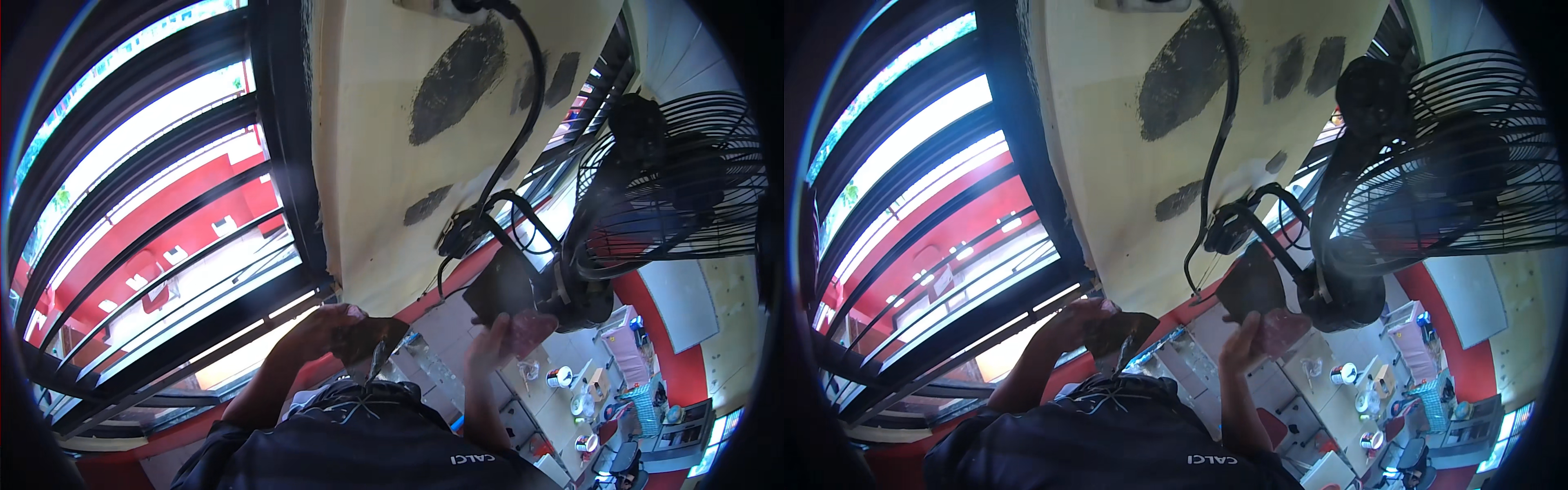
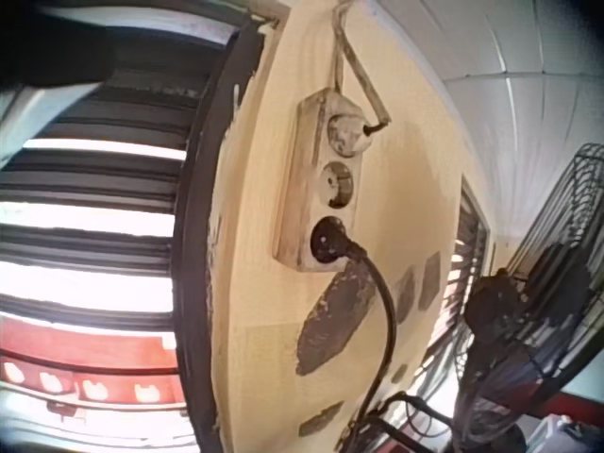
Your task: The person applies patching compound to small holes on an indoor wall using a putty knife.
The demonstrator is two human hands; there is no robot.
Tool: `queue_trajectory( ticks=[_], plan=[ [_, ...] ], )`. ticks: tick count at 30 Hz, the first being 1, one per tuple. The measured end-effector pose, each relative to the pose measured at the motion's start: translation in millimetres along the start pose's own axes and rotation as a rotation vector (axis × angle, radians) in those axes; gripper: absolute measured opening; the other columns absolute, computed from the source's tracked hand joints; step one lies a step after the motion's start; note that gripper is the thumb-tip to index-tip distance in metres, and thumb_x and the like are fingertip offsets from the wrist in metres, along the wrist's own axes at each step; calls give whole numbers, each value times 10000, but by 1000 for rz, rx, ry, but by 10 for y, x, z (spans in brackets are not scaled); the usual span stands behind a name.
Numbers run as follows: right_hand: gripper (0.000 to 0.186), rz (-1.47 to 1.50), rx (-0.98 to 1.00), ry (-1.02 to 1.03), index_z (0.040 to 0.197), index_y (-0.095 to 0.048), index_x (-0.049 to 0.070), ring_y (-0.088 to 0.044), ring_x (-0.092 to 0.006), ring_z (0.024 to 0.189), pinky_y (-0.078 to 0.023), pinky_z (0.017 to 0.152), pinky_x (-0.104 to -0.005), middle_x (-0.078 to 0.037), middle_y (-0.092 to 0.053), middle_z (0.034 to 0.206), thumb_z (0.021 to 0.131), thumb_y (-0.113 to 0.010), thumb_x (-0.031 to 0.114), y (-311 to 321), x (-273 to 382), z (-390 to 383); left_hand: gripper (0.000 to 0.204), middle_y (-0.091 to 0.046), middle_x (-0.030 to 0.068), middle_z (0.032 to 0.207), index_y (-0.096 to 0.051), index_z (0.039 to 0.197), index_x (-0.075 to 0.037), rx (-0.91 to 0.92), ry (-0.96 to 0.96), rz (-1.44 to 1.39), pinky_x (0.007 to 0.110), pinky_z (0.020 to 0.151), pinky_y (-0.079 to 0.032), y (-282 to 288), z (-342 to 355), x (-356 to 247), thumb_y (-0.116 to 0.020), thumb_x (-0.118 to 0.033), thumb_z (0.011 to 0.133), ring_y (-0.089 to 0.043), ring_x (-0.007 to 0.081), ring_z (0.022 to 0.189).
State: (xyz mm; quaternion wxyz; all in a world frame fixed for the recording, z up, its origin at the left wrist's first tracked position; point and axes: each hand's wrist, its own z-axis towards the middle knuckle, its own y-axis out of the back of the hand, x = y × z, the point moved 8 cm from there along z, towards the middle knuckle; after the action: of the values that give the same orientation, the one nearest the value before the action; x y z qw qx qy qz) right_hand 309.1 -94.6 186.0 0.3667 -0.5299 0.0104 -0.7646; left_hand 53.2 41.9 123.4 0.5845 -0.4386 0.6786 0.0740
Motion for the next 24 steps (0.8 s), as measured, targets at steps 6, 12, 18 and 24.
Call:
queue_trajectory(
  ticks=[6,12,18,24],
  plan=[
    [128,-819,140,811,916,-576,-46,-587,-262,789,-483,717,-365,-171,-586,932,877,-498,49,-749,121,308,242,-513,-31,673,-575,966,-59,14,25,60,210,483,-345,-58,-80,-88,-529,-289,908,-469,58,556],
    [234,-672,96,908,1059,-544,-57,-598,-372,848,-492,747,-396,-227,-596,959,876,-432,37,-1302,323,921,204,-536,-26,713,-589,950,-57,-4,-13,48,219,506,-365,2,-201,-43,-518,-246,918,-483,69,585],
    [307,-414,129,1263,1187,-512,-18,-555,-412,1025,-460,852,-444,-249,-542,1168,908,-480,104,-1850,660,1200,174,-519,15,709,-575,888,-30,-41,-39,-92,244,525,-400,224,-334,73,-533,-198,888,-493,107,588],
    [401,-458,184,1433,1221,-481,-9,-497,-415,1132,-424,924,-482,-270,-489,1242,861,-545,155,-2106,699,1176,126,-516,28,712,-542,903,-21,-95,-253,359,256,523,-406,395,-292,66,-556,-140,863,-508,127,592]
  ],
)
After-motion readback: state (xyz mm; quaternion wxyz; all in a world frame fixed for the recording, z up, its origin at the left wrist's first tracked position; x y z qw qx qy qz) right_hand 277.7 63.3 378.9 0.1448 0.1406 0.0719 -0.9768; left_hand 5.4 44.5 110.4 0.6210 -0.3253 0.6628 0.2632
